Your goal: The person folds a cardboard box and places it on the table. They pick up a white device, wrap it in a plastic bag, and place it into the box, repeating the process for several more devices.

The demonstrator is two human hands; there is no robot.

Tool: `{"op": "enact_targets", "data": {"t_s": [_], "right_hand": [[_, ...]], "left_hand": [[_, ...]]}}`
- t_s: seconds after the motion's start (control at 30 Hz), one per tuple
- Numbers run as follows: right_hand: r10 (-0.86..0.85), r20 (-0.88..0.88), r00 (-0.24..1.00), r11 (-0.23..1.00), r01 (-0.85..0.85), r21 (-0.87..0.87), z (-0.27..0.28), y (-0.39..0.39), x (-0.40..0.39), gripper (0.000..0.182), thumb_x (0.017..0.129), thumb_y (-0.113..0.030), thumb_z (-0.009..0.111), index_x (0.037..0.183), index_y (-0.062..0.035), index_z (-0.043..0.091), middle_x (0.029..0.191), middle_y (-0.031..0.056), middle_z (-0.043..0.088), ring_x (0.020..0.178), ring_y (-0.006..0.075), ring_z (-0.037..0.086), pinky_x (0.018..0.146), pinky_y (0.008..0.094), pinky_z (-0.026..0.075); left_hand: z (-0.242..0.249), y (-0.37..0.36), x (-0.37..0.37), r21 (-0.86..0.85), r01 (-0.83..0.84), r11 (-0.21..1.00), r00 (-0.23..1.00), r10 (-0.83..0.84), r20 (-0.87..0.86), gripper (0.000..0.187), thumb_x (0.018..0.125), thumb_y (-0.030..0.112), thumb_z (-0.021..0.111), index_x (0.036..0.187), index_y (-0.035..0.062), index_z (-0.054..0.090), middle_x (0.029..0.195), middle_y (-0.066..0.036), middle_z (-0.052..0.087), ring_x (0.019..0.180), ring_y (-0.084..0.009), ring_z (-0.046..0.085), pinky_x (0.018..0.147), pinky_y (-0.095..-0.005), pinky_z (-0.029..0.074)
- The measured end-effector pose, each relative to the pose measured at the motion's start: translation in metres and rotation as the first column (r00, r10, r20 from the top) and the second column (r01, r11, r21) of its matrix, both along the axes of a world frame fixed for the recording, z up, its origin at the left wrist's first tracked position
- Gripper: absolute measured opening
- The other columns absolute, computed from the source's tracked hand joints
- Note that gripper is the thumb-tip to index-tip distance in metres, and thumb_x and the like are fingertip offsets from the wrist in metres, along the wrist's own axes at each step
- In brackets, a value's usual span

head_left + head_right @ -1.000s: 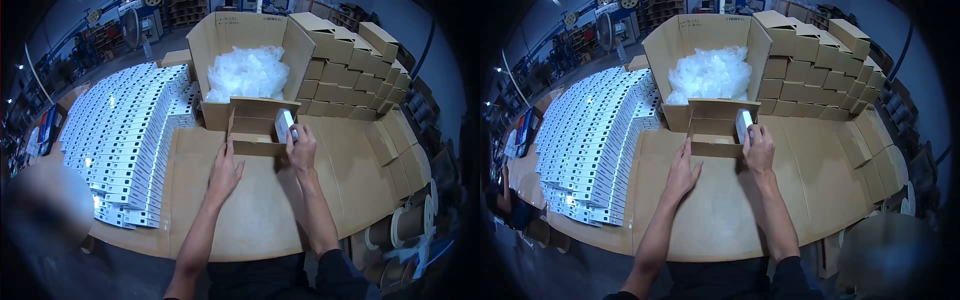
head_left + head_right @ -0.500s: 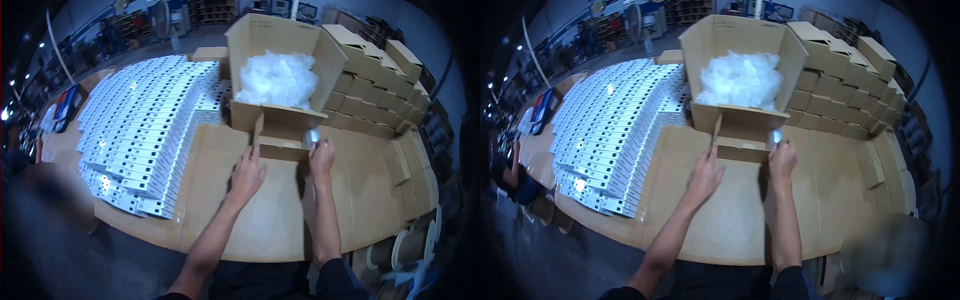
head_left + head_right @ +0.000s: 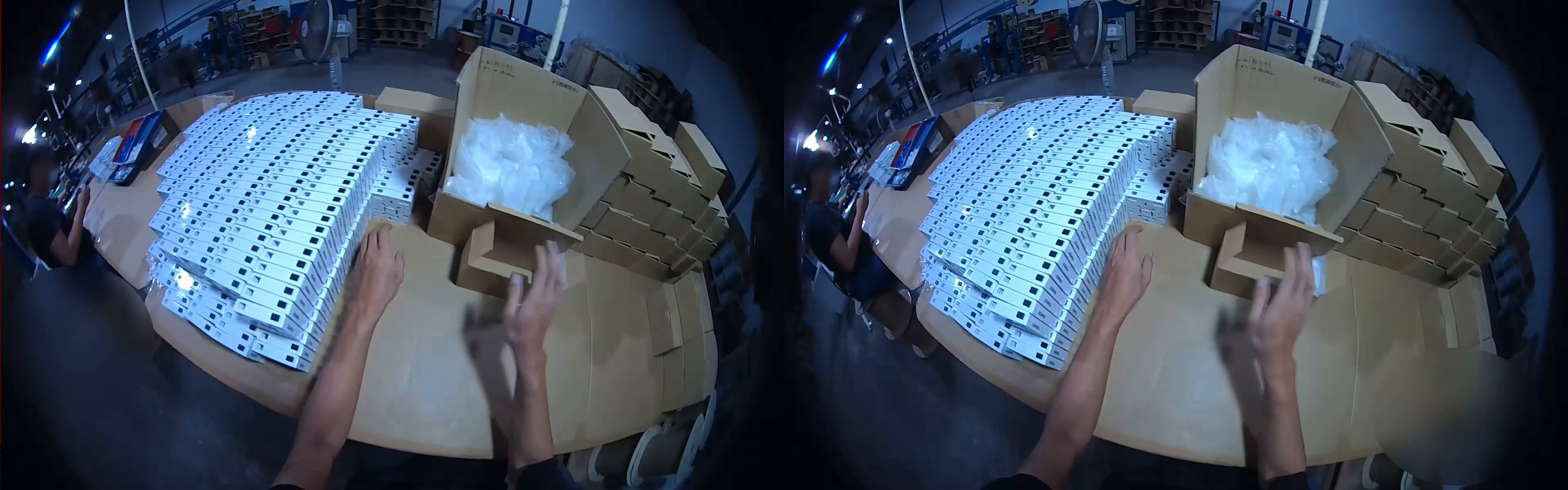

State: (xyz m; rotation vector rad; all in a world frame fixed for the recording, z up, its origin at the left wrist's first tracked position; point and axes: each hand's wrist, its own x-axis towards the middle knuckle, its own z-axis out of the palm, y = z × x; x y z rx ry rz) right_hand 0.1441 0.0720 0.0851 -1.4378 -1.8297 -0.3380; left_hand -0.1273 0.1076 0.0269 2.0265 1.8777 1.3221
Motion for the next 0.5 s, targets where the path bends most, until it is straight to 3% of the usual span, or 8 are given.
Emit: {"op": "enact_targets", "data": {"t_s": [0.07,0.13,0.17,0.23,0.3,0.47,0.5], "right_hand": [[0.335,-0.136,0.932,0.939,-0.343,-0.041,0.004,0.009,-0.039,0.054,0.092,-0.007,0.063,0.142,0.0058,0.048,0.158,0.0248,0.04,0.145,0.0448,0.039,0.119,0.0525,0.034],[0.45,-0.062,0.891,0.883,-0.454,-0.12,0.01,0.023,-0.075,0.049,0.09,-0.003,0.063,0.136,0.0051,0.05,0.156,0.026,0.041,0.143,0.0458,0.043,0.119,0.0529,0.035],[0.471,-0.077,0.879,0.863,-0.477,-0.169,0.006,0.037,-0.089,0.046,0.089,-0.003,0.062,0.133,0.0052,0.05,0.158,0.0296,0.037,0.148,0.048,0.036,0.121,0.0571,0.031],[0.396,0.063,0.916,0.901,-0.375,-0.218,-0.001,0.064,-0.103,0.046,0.089,-0.002,0.062,0.132,0.0059,0.05,0.16,0.0318,0.033,0.151,0.0495,0.03,0.122,0.0599,0.028],[0.358,0.145,0.922,0.904,-0.304,-0.302,-0.006,0.085,-0.111,0.042,0.088,-0.004,0.06,0.128,0.0069,0.051,0.163,0.0353,0.025,0.155,0.0509,0.02,0.123,0.0648,0.022],[0.359,0.222,0.907,0.905,-0.28,-0.32,-0.017,0.098,-0.112,0.037,0.09,-0.004,0.055,0.125,0.0085,0.053,0.164,0.0371,0.022,0.155,0.0512,0.02,0.123,0.0643,0.022],[0.357,0.237,0.904,0.907,-0.275,-0.32,-0.017,0.097,-0.112,0.037,0.09,-0.003,0.055,0.124,0.0086,0.053,0.164,0.0373,0.022,0.155,0.0513,0.02,0.123,0.0643,0.023]], "left_hand": [[-0.002,0.023,-0.005,0.098,0.007,0.995,1.0,-0.004,-0.028,0.055,0.088,0.001,0.067,0.138,-0.0078,0.045,0.135,-0.029,0.054,0.13,-0.0469,0.05,0.114,-0.0499,0.041],[-0.011,0.05,-0.007,0.129,0.016,0.992,0.995,-0.004,-0.097,0.058,0.087,-0.002,0.065,0.141,-0.0084,0.046,0.141,-0.029,0.052,0.135,-0.0467,0.047,0.118,-0.0494,0.038],[-0.018,0.062,-0.009,0.149,0.014,0.989,0.989,0.008,-0.146,0.059,0.086,-0.002,0.064,0.142,-0.0084,0.046,0.142,-0.029,0.051,0.137,-0.0466,0.046,0.118,-0.0493,0.037],[-0.02,0.075,-0.006,0.17,-0.001,0.986,0.982,0.033,-0.188,0.054,0.089,-0.004,0.055,0.142,-0.0091,0.049,0.146,-0.027,0.051,0.143,-0.0456,0.043,0.119,-0.0495,0.037],[-0.023,0.082,-0.009,0.156,-0.009,0.988,0.974,0.044,-0.221,0.053,0.089,-0.003,0.056,0.141,-0.0092,0.05,0.146,-0.026,0.052,0.142,-0.0454,0.044,0.119,-0.0503,0.037],[-0.027,0.084,-0.015,0.147,-0.046,0.988,0.974,0.077,-0.215,0.05,0.09,-0.002,0.057,0.14,-0.0017,0.055,0.142,-0.02,0.056,0.139,-0.0399,0.049,0.111,-0.0491,0.043],[-0.025,0.084,-0.016,0.156,-0.06,0.986,0.973,0.092,-0.212,0.049,0.09,-0.002,0.057,0.138,0.0018,0.058,0.136,-0.017,0.058,0.134,-0.0355,0.053,0.105,-0.0476,0.046]]}}
